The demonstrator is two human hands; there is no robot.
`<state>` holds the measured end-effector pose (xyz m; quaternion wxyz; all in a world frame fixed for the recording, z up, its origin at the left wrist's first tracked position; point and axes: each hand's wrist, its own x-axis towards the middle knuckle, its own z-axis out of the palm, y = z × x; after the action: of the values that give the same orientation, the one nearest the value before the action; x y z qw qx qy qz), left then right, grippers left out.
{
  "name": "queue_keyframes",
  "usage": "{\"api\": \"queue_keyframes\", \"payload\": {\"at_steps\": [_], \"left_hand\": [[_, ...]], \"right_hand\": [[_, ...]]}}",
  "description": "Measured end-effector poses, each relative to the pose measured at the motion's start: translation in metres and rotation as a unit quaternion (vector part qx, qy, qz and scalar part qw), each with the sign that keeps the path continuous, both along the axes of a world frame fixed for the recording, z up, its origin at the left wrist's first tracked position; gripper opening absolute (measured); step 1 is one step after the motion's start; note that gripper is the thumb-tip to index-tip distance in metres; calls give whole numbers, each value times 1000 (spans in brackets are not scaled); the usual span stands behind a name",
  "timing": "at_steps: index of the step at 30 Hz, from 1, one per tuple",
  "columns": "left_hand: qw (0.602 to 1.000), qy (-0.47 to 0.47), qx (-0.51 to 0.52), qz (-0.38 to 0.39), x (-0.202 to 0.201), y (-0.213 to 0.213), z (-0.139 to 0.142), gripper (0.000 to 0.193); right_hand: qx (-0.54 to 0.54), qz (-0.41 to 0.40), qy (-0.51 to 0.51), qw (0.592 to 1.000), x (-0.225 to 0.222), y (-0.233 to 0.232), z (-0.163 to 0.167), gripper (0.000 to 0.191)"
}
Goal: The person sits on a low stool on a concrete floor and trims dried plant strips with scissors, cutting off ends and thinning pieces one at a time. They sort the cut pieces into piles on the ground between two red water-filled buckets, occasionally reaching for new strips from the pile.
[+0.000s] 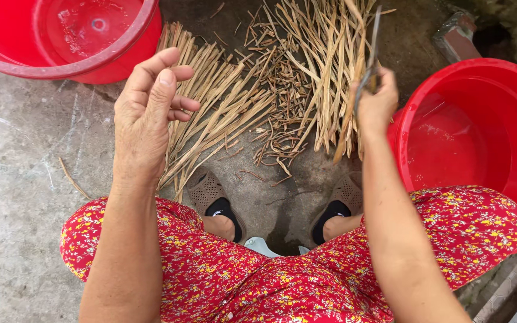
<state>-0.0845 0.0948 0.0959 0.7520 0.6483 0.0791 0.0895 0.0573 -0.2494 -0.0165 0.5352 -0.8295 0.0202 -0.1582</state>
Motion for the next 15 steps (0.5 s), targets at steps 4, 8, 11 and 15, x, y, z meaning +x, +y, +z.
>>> {"api": "queue_keyframes", "payload": {"at_steps": [4,8,11,15], "left_hand": [[999,18,43,9,6,1,-10,37],[995,34,92,23,14,1,-26,30],[992,8,127,17,19,-9,-39,27],[983,45,176,-5,21,-17,-54,25]], "right_hand": [[78,-21,44,996,27,-40,15,39],[76,80,42,993,22,-79,48,46],[72,124,103,984,0,-118,77,50],[-50,145,120,981,-10,-156,65,48]]}}
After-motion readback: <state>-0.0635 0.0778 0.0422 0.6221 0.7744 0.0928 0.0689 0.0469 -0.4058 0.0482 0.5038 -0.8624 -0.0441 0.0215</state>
